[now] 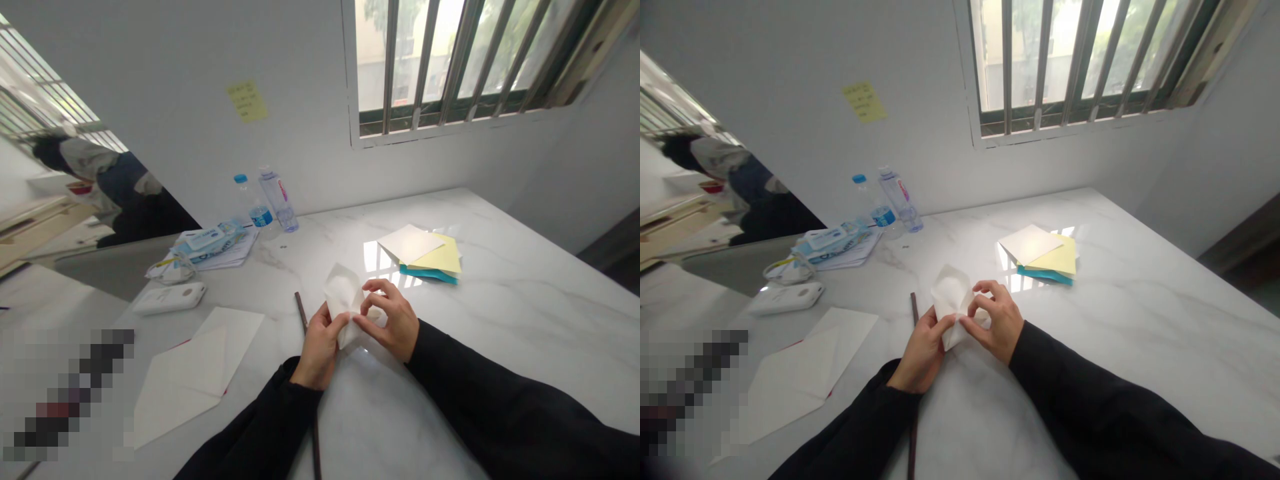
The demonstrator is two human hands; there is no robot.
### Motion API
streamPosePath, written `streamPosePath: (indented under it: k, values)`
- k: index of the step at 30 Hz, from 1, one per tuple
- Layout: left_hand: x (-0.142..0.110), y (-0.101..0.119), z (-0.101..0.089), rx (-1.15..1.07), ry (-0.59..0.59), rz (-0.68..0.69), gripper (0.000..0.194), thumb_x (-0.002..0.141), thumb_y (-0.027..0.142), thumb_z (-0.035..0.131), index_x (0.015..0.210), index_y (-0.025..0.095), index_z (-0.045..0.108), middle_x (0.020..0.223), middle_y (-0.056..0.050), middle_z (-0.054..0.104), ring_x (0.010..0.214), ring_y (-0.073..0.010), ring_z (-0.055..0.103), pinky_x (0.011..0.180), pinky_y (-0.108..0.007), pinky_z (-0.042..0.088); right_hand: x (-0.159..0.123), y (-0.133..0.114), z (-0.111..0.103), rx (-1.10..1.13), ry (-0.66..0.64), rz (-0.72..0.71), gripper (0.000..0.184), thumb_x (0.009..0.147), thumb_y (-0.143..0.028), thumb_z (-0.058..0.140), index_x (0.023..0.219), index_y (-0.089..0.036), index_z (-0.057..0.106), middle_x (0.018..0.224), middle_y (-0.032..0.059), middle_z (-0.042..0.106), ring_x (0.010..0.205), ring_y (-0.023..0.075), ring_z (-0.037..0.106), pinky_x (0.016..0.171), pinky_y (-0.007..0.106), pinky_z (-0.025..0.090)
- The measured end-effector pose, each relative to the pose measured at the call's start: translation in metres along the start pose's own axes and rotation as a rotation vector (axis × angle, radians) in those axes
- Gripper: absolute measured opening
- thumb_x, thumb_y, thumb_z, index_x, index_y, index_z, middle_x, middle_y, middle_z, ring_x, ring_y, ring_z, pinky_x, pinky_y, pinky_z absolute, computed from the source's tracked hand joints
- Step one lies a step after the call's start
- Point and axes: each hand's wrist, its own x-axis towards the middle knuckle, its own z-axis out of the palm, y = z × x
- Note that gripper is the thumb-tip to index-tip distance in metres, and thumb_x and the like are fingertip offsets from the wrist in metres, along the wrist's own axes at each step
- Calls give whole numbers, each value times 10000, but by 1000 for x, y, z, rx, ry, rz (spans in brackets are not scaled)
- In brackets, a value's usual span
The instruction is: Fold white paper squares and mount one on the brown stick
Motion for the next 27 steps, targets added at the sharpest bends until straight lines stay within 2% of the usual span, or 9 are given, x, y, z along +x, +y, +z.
streamPosePath:
  k: [3, 5, 8, 10, 13, 16, 22, 27]
  values:
    - [1, -2, -1, 1, -7, -6, 408, 715, 269, 810, 1091, 141, 713, 1033, -95, 771, 906, -246, 707, 791, -299, 519, 0, -1, 3, 113, 4, 135, 199, 804, -290, 760, 911, -212, 612, 1268, 110, 574, 1030, 241, 639, 803, 371, 566]
    - [1, -2, -2, -1, -8, -11, 410, 724, 264, 807, 1104, 142, 709, 1046, -98, 771, 914, -249, 710, 804, -304, 519, 0, -1, 6, 225, -9, 274, 380, 770, -310, 787, 1077, -228, 578, 1266, 106, 587, 899, 202, 671, 717, 335, 574]
    - [1, -2, -2, 6, -18, -10, 411, 743, 257, 799, 1124, 137, 703, 1066, -107, 770, 929, -254, 713, 813, -307, 521, 0, 1, 9, 418, -53, 465, 713, 743, -353, 816, 1349, -259, 452, 1134, 69, 634, 730, 163, 679, 653, 318, 571]
    - [0, -1, -1, 9, -29, -6, 413, 750, 253, 797, 1132, 132, 701, 1082, -113, 769, 954, -261, 715, 827, -308, 523, -1, 3, 11, 514, -74, 523, 798, 740, -365, 822, 1414, -257, 410, 1035, 41, 649, 736, 174, 691, 675, 324, 573]
    - [-1, 2, 1, 4, -44, -7, 443, 752, 251, 791, 1168, 130, 696, 1099, -118, 767, 999, -272, 712, 852, -315, 525, 0, 6, 13, 591, -81, 539, 747, 736, -340, 823, 1379, -231, 459, 960, 28, 679, 821, 204, 710, 782, 363, 582]
    - [-2, 3, 2, 0, -57, -14, 490, 759, 256, 785, 1223, 134, 685, 1101, -119, 769, 1015, -278, 710, 837, -314, 533, 1, 7, 13, 628, -94, 554, 691, 733, -327, 818, 1333, -219, 493, 1021, 58, 715, 897, 231, 722, 844, 397, 578]
    - [-3, 4, 2, 1, -89, -15, 527, 770, 283, 792, 1265, 137, 682, 1095, -121, 774, 978, -283, 720, 816, -318, 544, 4, 4, 9, 673, -130, 569, 612, 729, -315, 799, 1266, -206, 527, 1101, 92, 738, 985, 255, 723, 858, 390, 571]
    - [-3, 5, 1, 13, -144, -7, 536, 794, 297, 801, 1291, 142, 671, 1161, -133, 756, 1023, -291, 711, 830, -318, 546, 6, 3, 7, 683, -138, 547, 539, 734, -321, 786, 1207, -193, 560, 1114, 101, 745, 1000, 257, 722, 855, 386, 570]
